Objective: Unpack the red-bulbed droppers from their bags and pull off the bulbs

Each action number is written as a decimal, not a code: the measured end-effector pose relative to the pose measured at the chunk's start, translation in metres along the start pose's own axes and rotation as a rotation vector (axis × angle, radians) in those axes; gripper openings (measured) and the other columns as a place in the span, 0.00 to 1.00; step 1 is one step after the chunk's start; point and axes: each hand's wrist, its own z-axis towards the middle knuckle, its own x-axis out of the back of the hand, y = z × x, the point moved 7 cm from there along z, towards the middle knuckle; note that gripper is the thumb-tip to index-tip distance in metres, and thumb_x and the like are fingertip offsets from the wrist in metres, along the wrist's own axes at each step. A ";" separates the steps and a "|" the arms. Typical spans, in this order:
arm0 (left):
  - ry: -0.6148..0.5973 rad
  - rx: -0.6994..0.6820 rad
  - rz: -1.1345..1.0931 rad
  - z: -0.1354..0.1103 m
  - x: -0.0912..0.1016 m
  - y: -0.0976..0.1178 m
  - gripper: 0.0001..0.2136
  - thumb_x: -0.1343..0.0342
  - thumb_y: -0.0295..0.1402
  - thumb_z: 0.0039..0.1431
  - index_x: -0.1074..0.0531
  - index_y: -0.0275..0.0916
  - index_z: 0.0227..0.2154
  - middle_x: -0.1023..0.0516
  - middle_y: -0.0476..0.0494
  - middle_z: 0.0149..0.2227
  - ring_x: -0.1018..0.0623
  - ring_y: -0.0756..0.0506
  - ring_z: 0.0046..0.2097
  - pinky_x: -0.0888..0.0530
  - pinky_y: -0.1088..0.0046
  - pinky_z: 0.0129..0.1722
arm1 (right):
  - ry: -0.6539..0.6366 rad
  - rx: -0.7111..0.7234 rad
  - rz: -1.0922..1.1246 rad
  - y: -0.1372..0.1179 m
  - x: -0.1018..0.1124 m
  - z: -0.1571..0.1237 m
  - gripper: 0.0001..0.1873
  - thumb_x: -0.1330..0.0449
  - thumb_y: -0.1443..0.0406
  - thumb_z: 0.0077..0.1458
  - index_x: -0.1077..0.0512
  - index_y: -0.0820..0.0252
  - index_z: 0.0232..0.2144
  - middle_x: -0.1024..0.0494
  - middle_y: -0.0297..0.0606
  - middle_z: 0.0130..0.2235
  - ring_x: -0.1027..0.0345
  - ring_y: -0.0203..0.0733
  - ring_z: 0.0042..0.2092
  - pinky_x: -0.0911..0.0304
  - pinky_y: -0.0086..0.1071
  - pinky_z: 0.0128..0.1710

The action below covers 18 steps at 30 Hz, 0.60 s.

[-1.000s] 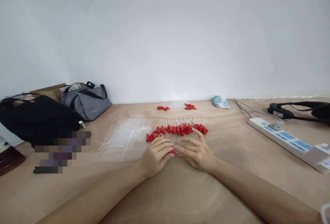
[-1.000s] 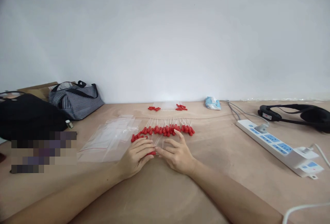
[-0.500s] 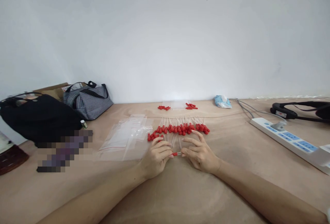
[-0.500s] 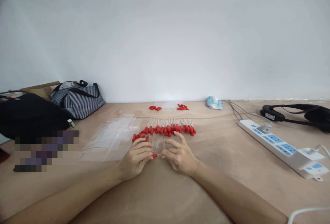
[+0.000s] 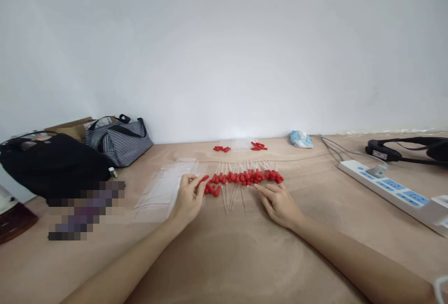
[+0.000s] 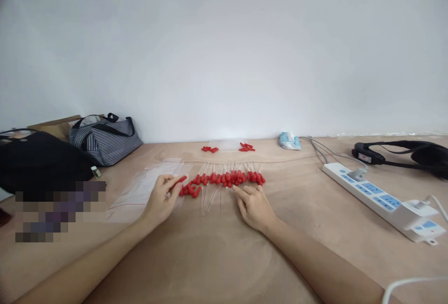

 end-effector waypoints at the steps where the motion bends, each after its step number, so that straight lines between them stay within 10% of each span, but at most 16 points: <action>1: -0.011 0.054 0.024 0.005 0.003 -0.010 0.12 0.54 0.31 0.53 0.28 0.36 0.37 0.35 0.44 0.32 0.30 0.49 0.32 0.29 0.74 0.28 | -0.012 -0.001 0.013 0.000 -0.003 0.001 0.19 0.57 0.69 0.56 0.34 0.59 0.47 0.29 0.38 0.28 0.37 0.37 0.30 0.44 0.33 0.34; 8: -0.096 0.330 0.066 0.013 0.003 -0.056 0.13 0.49 0.36 0.47 0.31 0.34 0.34 0.30 0.48 0.27 0.28 0.50 0.26 0.30 0.75 0.28 | 0.042 -0.029 0.173 -0.007 -0.015 0.011 0.14 0.55 0.70 0.55 0.29 0.61 0.32 0.35 0.38 0.29 0.38 0.36 0.30 0.37 0.30 0.32; 18: -0.289 0.351 0.090 0.007 -0.004 -0.044 0.13 0.54 0.40 0.51 0.29 0.38 0.24 0.25 0.49 0.23 0.26 0.47 0.28 0.33 0.75 0.30 | -0.033 -0.039 0.267 -0.035 -0.020 0.018 0.09 0.53 0.71 0.53 0.33 0.62 0.31 0.36 0.42 0.34 0.39 0.40 0.37 0.37 0.35 0.37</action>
